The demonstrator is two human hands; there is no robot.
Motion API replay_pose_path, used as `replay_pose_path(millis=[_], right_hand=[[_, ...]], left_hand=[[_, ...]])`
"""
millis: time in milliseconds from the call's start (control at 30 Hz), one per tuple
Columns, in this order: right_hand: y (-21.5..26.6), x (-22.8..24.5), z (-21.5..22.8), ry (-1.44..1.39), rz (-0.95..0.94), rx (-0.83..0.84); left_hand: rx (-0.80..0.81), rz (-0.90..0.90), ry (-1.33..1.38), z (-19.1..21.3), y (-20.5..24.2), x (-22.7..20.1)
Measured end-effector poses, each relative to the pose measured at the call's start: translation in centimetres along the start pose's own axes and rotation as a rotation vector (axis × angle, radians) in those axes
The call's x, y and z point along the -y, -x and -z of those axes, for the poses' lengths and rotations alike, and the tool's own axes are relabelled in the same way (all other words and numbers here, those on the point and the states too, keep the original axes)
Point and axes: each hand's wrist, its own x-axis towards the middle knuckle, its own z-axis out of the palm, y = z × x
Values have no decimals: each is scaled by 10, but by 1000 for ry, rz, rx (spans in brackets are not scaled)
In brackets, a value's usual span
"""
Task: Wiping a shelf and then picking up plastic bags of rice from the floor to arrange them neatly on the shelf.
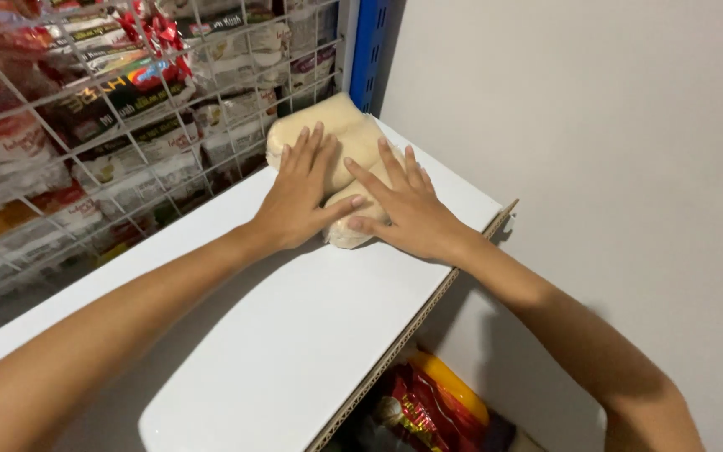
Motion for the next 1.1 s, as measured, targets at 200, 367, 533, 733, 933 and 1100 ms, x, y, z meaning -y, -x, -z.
replay_pose_path(millis=[200, 367, 533, 733, 933, 1100], right_hand=[[-13, -22, -3, 52, 20, 0], [-33, -9, 14, 12, -28, -15], [-53, -13, -3, 92, 39, -60], [-57, -18, -4, 133, 4, -35], [-60, -31, 16, -85, -46, -56], [-81, -53, -6, -69, -23, -70]], left_hand=[[5, 40, -98, -11, -6, -9], [55, -12, -263, 7, -16, 17], [37, 3, -336, 19, -19, 71], [128, -10, -455, 33, -1, 66], [24, -48, -275, 32, 5, 20], [118, -215, -334, 4, -8, -5]])
